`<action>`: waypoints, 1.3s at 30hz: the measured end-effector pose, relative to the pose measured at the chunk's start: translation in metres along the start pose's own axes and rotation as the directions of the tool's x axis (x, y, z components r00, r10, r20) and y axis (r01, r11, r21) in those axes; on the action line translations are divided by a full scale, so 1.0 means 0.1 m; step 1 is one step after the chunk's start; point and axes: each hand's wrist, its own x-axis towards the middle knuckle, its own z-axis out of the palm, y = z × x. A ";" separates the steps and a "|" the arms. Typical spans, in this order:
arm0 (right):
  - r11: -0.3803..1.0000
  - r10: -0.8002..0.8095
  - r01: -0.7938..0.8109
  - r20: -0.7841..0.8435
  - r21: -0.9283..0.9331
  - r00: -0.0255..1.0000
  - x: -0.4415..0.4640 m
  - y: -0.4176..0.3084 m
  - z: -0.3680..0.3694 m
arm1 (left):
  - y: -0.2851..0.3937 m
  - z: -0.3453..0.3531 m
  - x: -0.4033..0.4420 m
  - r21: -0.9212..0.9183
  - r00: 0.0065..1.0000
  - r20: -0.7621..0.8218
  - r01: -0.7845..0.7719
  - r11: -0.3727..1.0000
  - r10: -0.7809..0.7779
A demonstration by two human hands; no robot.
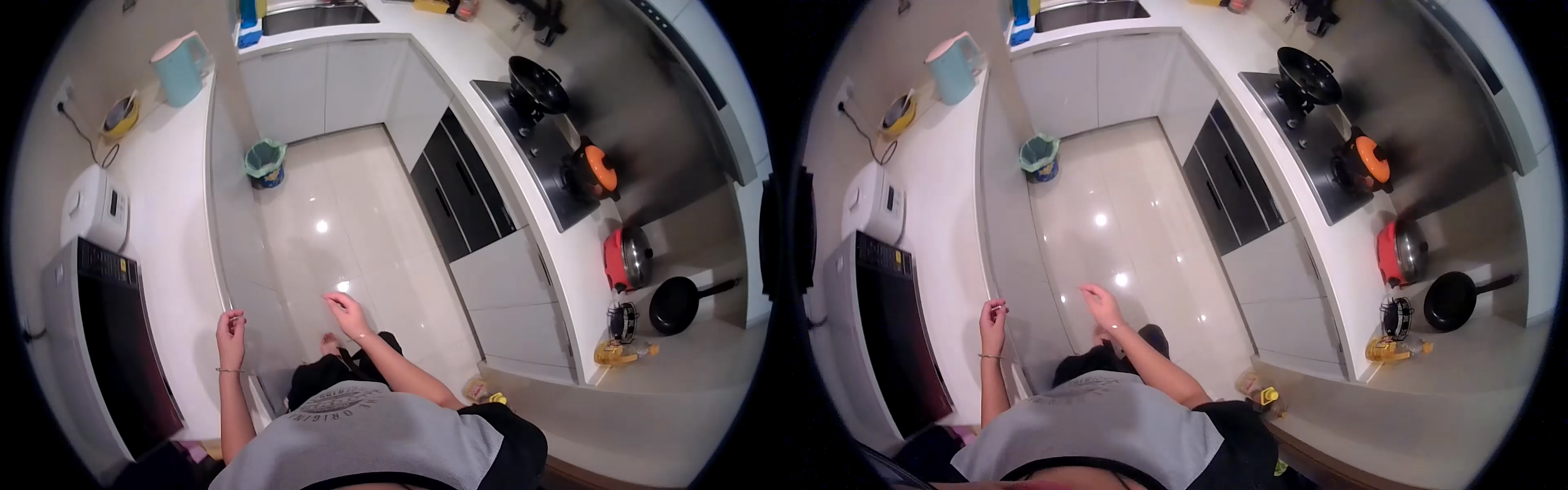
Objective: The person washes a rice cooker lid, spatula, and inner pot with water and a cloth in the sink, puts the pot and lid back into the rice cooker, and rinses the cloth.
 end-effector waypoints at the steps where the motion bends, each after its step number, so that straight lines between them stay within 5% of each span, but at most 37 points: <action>1: 0.999 0.029 -0.028 -0.044 0.018 0.999 0.06 0.02 -0.04 | -0.03 -0.02 0.21 -0.004 1.000 0.006 0.000 1.000 0.000; 7: 0.972 0.065 -0.152 -0.412 -0.181 0.909 0.53 0.66 -0.96 | 0.10 0.35 1.45 -0.119 0.998 0.013 -0.056 0.991 0.058; 12: 0.966 0.097 -0.217 -0.578 -0.142 0.810 1.57 0.62 -1.56 | 0.57 0.82 2.36 -0.110 0.998 -0.002 -0.067 0.992 0.067; 15: 0.985 0.021 -0.105 -0.507 -0.138 0.862 2.74 0.58 -1.53 | 0.86 0.90 2.94 -0.083 0.997 -0.036 -0.072 0.994 0.069; 19: 0.997 -0.063 0.053 -0.173 -0.062 0.983 4.25 -0.47 -0.82 | 1.22 0.71 3.51 -0.060 0.975 -0.183 -0.139 0.988 0.126; 20: 0.984 -0.101 0.085 -0.098 -0.155 0.990 4.54 -0.72 -0.62 | 1.28 0.65 3.63 -0.087 0.965 -0.227 -0.156 0.984 0.133; 23: 0.954 -0.299 0.301 0.120 0.005 0.947 5.29 -1.18 0.05 | 1.03 0.44 4.13 -0.162 0.921 -0.354 -0.235 0.958 0.166; 26: 0.951 -0.306 0.287 0.244 0.110 0.920 5.67 -1.61 0.61 | 0.91 0.25 4.66 -0.148 0.895 -0.434 -0.182 0.972 0.102; 31: 0.979 -0.201 0.185 0.263 0.085 0.944 6.11 -1.71 1.11 | 0.97 0.09 5.73 -0.254 0.886 -0.460 -0.197 0.947 0.061; 35: 0.981 -0.185 0.182 0.048 0.072 0.982 6.55 -1.54 1.13 | 1.23 0.04 6.53 -0.256 0.922 -0.371 -0.214 0.943 0.109; 39: 0.983 -0.184 0.185 -0.204 -0.012 0.962 6.82 -1.78 0.71 | 1.41 0.17 7.15 -0.188 0.919 -0.229 -0.366 0.912 0.321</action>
